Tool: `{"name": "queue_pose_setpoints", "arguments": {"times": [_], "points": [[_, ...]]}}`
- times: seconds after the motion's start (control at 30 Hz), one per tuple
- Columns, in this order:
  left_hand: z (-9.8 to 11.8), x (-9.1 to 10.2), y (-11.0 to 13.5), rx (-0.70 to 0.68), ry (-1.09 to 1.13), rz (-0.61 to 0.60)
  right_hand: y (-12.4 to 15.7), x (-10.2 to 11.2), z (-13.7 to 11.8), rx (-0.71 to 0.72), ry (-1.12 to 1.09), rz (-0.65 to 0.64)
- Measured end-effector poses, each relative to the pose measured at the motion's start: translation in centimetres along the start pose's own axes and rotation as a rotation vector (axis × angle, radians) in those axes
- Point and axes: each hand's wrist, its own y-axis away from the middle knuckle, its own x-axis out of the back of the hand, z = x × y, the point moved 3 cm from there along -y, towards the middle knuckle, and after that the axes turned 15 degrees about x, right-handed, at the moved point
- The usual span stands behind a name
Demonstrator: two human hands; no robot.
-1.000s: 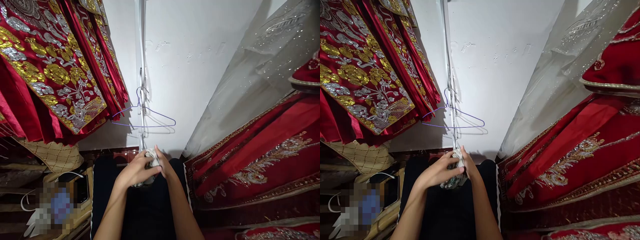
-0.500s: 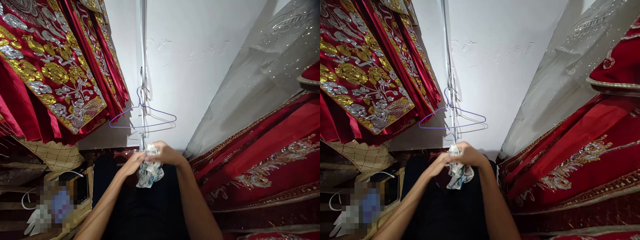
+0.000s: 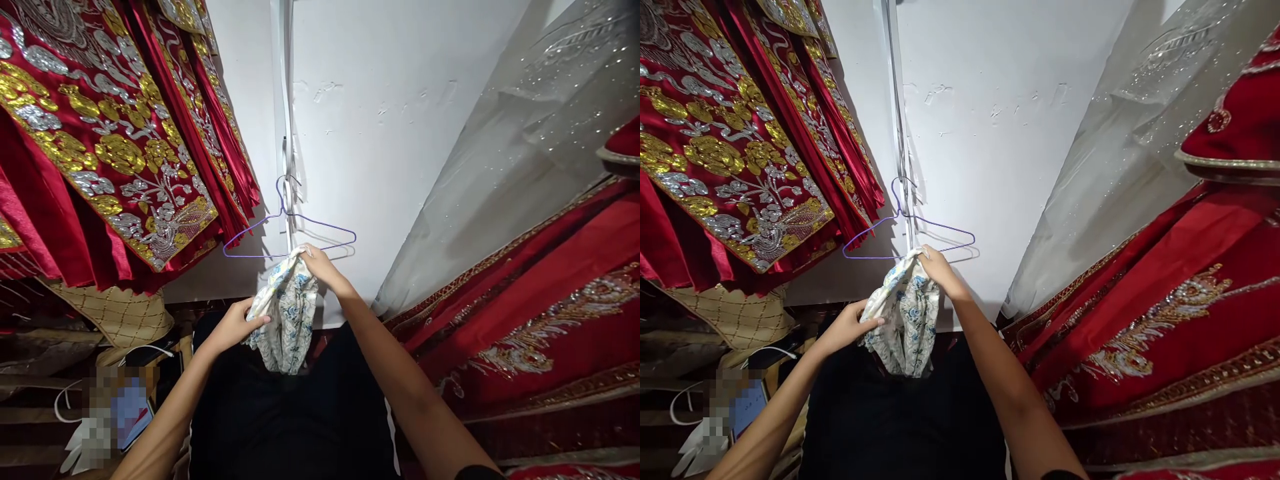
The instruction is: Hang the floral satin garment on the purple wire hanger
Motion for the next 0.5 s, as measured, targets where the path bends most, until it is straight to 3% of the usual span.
{"name": "queue_pose_setpoints", "arguments": {"times": [0.1, 0.23, 0.37, 0.5], "points": [[-1.6, 0.0, 0.7, 0.051, -0.034, -0.079, 1.7, -0.3, 1.5, -0.062, 0.081, 0.034], [-4.5, 1.1, 0.8, 0.272, -0.438, -0.185, 3.1, 1.1, 0.9, -0.071, 0.213, -0.041], [-3.8, 5.0, -0.8, 0.275, -0.591, 0.039, 3.5, 2.5, -0.1, -0.099, 0.201, -0.082], [-0.9, 8.9, -2.6, 0.019, -0.539, 0.261, 4.0, 2.9, -0.9, -0.117, 0.115, -0.051]]}}
